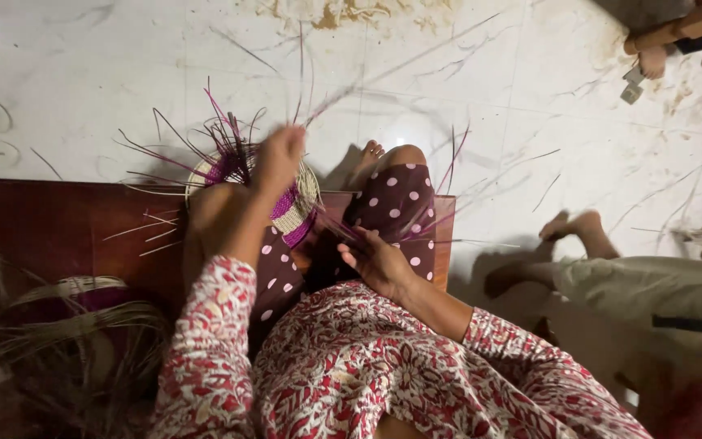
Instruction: Weaving a hand fan by interlacing colored and natural fiber strips.
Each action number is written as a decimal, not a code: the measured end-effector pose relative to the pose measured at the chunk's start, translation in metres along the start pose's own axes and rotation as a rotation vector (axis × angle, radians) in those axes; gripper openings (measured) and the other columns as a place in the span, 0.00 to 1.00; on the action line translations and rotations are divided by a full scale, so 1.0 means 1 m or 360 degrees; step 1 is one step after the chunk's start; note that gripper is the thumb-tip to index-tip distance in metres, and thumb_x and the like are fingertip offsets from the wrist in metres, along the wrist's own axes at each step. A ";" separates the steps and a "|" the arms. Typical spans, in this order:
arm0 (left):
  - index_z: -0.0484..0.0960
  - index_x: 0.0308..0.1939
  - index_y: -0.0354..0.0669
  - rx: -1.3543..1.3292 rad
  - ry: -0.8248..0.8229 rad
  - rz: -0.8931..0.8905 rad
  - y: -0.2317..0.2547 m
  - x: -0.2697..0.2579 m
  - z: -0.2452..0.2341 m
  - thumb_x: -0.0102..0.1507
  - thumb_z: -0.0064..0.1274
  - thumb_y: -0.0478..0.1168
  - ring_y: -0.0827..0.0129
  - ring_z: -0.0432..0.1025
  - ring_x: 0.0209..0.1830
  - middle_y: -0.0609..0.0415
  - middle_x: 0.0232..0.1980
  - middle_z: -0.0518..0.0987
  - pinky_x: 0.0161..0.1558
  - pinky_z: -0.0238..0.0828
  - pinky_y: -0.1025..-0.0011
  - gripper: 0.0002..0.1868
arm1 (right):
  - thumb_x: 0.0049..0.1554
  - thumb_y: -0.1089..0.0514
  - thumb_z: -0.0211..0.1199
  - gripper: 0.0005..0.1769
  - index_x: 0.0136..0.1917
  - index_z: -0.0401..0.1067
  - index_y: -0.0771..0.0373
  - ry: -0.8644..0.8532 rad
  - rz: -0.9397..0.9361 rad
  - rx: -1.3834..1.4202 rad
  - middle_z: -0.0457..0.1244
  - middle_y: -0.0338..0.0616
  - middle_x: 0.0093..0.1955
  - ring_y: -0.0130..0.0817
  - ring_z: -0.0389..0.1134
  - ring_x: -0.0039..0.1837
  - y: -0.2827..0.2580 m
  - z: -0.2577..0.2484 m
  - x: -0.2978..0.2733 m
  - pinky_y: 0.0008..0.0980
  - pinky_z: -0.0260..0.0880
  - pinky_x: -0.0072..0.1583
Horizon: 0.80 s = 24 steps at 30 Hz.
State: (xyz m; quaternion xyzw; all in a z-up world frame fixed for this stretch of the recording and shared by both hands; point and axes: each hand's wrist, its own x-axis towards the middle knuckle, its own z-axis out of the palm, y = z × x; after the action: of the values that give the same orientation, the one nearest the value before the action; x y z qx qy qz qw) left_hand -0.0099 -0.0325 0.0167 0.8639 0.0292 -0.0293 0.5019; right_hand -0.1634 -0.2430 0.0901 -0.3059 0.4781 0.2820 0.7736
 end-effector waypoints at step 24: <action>0.81 0.56 0.45 -0.0389 -0.0079 -0.0090 0.008 -0.083 0.007 0.75 0.39 0.40 0.58 0.77 0.55 0.48 0.53 0.83 0.61 0.71 0.60 0.14 | 0.56 0.30 0.61 0.34 0.50 0.76 0.65 0.0052 -0.0931 -0.2766 0.67 0.64 0.48 0.63 0.71 0.57 -0.034 0.037 0.217 0.53 0.71 0.60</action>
State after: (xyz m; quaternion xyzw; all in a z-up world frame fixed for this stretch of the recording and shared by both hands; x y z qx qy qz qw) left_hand -0.0921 -0.0441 0.0273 0.7942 0.0445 -0.0609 0.6030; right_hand -0.0339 -0.2065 -0.0875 -0.8930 0.0121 0.3309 0.3049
